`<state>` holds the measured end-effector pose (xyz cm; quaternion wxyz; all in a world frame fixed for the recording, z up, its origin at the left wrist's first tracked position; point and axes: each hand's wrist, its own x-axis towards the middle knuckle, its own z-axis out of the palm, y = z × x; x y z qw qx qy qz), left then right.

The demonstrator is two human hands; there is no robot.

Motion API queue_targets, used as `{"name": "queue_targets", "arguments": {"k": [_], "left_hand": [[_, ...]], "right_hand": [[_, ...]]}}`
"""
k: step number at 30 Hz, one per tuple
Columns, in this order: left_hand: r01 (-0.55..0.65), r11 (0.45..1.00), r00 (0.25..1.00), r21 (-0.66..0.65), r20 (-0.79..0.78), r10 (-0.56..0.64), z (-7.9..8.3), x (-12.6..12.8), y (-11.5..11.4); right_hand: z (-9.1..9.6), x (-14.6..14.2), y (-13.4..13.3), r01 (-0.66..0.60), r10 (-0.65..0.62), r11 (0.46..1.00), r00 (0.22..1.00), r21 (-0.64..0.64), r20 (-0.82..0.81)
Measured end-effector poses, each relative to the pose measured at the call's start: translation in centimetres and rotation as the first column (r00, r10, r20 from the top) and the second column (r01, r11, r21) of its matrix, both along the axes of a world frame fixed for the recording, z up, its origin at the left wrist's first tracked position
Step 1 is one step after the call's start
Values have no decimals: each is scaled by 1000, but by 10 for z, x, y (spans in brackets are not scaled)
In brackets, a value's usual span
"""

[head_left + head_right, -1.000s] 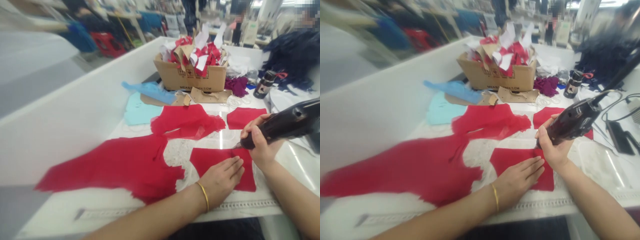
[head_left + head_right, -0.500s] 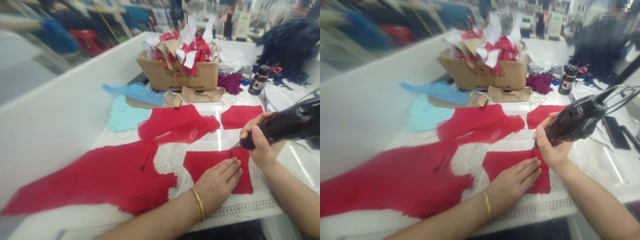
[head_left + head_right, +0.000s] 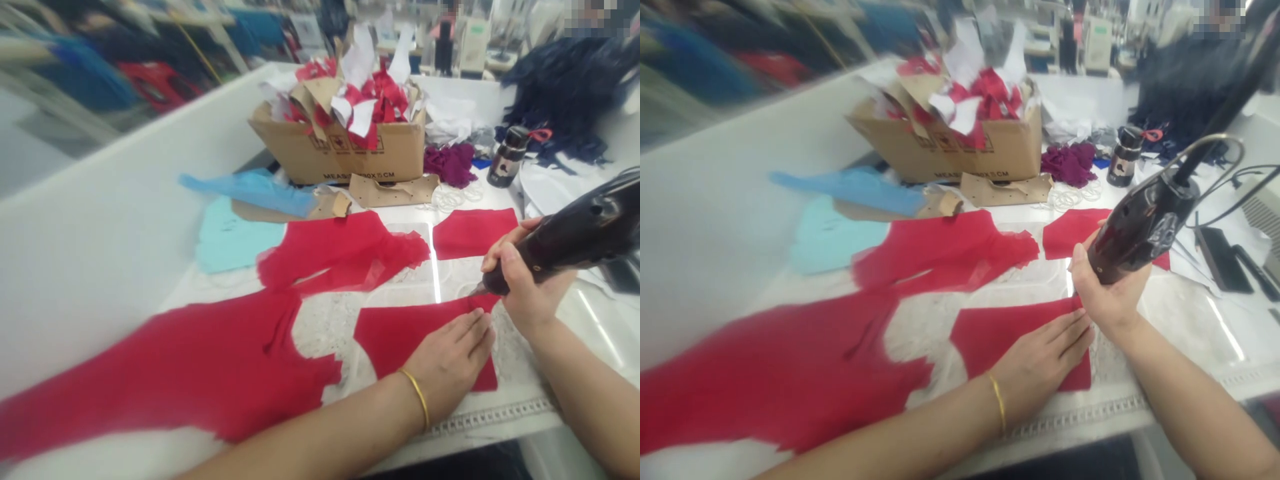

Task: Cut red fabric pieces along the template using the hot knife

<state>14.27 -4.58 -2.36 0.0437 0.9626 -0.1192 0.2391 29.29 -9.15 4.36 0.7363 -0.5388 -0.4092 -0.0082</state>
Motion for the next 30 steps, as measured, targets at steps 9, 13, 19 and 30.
{"name": "queue_targets", "arguments": {"k": [9,13,19,30], "left_hand": [[3,1000,1000,-21,1,-3,-2,-1,0],[10,1000,1000,-10,-15,-10,-4,-1,0],[6,999,999,-37,-34,-7,0,-1,1],[18,997,1000,-72,-25,-20,0,-2,2]], "right_hand": [[-3,2,3,-18,18,1000,1000,3,-4],[-1,0,1,-8,8,1000,999,-1,-42],[6,9,-7,59,-59,998,998,0,-15],[0,25,-13,175,-175,985,984,-9,24]]}}
